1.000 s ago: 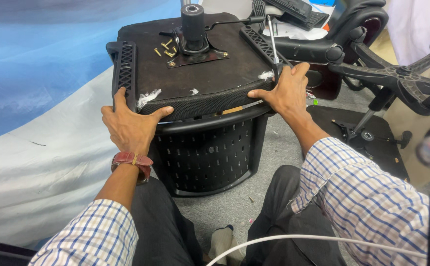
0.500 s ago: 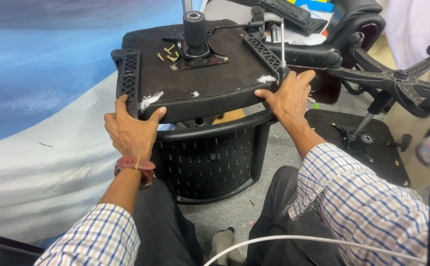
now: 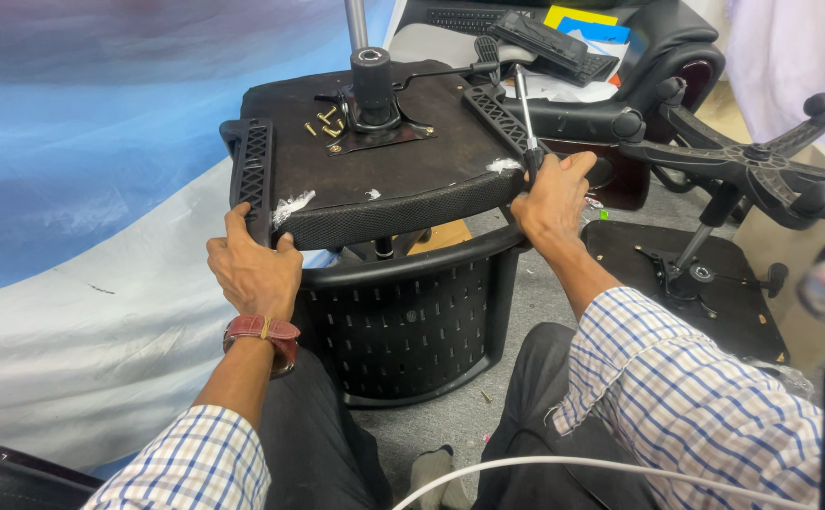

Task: The person uses a screwdriver to fasten screws into the base of an office chair, securing the seat cushion to the frame. They then lift the assembled chair upright to inspect the attachment.

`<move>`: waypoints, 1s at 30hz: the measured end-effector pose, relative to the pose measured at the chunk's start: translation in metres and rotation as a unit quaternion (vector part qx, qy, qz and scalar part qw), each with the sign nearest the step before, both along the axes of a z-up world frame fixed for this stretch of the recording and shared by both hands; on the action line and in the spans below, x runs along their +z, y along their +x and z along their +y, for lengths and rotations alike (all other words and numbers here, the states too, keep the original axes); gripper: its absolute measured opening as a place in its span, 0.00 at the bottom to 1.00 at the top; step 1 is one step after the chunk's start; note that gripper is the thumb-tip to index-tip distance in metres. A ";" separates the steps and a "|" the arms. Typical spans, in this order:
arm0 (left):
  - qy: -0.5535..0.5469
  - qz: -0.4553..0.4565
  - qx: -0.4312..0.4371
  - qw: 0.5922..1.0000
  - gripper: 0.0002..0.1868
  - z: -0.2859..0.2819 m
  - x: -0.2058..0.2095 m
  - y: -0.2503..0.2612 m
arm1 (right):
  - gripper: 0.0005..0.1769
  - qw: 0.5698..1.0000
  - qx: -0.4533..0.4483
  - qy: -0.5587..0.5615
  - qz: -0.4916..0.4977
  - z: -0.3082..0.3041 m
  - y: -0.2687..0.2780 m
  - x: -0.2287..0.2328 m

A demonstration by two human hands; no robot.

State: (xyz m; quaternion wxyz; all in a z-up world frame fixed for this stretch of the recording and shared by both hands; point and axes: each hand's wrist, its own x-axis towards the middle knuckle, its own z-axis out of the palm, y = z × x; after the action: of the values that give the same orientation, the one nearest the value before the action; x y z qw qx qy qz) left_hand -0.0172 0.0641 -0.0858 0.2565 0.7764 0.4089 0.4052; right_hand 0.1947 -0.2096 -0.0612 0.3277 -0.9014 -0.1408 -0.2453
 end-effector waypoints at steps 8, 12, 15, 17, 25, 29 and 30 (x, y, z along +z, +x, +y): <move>0.008 -0.037 0.000 0.999 0.35 -0.001 -0.005 -0.007 | 0.24 0.998 0.016 0.051 0.013 -0.013 -0.013 0.009; 0.023 -0.060 0.006 0.998 0.34 -0.001 -0.004 -0.009 | 0.22 0.996 0.006 0.086 0.038 -0.021 -0.018 0.017; 0.025 -0.072 0.017 0.997 0.33 -0.001 -0.006 -0.009 | 0.21 0.996 0.009 0.083 0.028 -0.025 -0.025 0.019; 0.023 -0.076 0.020 0.997 0.32 0.000 -0.009 -0.010 | 0.21 0.994 0.003 0.101 0.049 -0.027 -0.030 0.021; 0.041 -0.073 0.019 0.996 0.33 -0.003 -0.006 -0.020 | 0.20 0.992 -0.009 0.128 0.014 -0.035 -0.049 0.021; 0.002 -0.064 0.016 0.998 0.33 -0.012 0.001 -0.029 | 0.20 0.991 -0.011 0.135 0.008 -0.038 -0.055 0.021; -0.012 -0.057 0.018 0.998 0.33 -0.015 0.004 -0.031 | 0.20 0.990 -0.014 0.138 0.009 -0.038 -0.057 0.022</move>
State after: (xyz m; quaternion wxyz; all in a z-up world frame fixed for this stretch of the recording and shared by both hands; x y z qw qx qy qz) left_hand -0.0477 0.0490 -0.0821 0.2812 0.7415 0.4119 0.4488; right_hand 0.1381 -0.2479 -0.0391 0.4470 -0.8514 -0.0902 -0.2593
